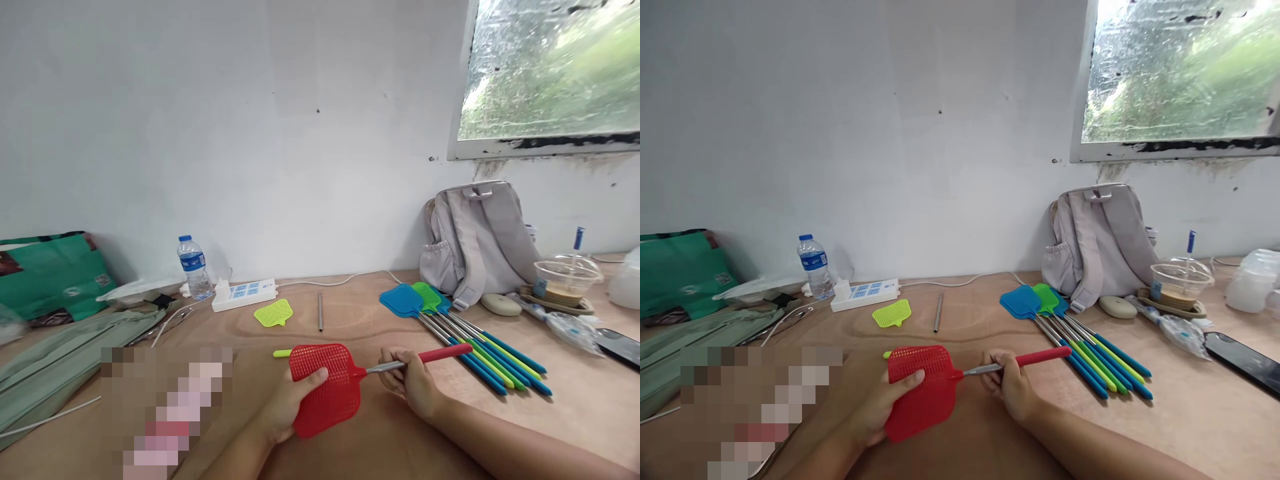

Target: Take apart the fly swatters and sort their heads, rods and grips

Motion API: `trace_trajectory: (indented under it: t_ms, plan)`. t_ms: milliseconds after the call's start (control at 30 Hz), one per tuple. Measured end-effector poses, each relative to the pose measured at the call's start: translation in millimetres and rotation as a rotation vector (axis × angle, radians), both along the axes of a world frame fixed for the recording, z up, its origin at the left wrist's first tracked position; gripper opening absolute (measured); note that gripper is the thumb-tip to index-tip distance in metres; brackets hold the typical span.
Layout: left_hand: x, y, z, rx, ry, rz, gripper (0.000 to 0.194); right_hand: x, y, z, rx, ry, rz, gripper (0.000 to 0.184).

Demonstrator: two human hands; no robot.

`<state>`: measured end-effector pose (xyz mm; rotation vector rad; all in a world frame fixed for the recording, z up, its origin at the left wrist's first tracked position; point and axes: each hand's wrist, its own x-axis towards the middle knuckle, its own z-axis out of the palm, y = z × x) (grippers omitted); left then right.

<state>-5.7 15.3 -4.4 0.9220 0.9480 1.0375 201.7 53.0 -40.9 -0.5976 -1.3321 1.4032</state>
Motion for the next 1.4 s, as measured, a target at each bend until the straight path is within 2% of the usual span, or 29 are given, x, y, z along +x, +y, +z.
trace_trajectory:
  t_ms: [100,233,467,667,800,867,967,1033,1133,1200,1300,1400]
  plan:
    - [3,-7,-2.5,-0.009,-0.019,0.042,0.045,-3,-5,-3.8,-0.003,0.041,0.015,0.033]
    - [3,-11,-1.3,0.031,0.051,0.091,0.042,-6,-10,-6.7,-0.009,0.09,0.006,0.033]
    - [4,-17,3.9,0.086,0.127,0.011,0.045,-5,-9,-11.4,0.029,0.13,0.086,0.034]
    - [-2,-10,1.1,0.109,0.207,0.027,0.046,1,-2,-9.7,0.084,-0.061,0.011,0.034]
    - [-1,-9,0.3,0.091,0.236,0.018,0.042,6,0,-3.9,0.086,-0.12,0.014,0.036]
    - [2,-11,3.2,0.061,0.14,-0.004,0.039,8,-3,0.3,0.009,-0.115,0.086,0.036]
    - [7,-15,8.4,0.02,-0.051,-0.055,0.036,15,-12,8.9,-0.225,-0.037,0.217,0.032]
    - [9,-16,9.7,-0.015,-0.137,-0.084,0.034,28,-17,15.3,-0.28,0.032,0.15,0.026]
    - [10,-15,8.0,-0.095,-0.246,-0.089,0.029,61,-19,23.6,-0.188,0.088,-0.084,0.029]
    - [8,-12,6.3,-0.145,-0.333,-0.118,0.028,86,-18,27.6,-0.128,0.025,-0.143,0.03]
    - [2,-8,5.3,-0.127,-0.519,-0.242,0.031,113,-19,32.3,-0.051,-0.219,-0.125,0.03]
    - [-6,-5,6.4,0.054,-0.701,-0.353,0.038,118,-27,37.6,0.028,-0.456,-0.046,0.025]
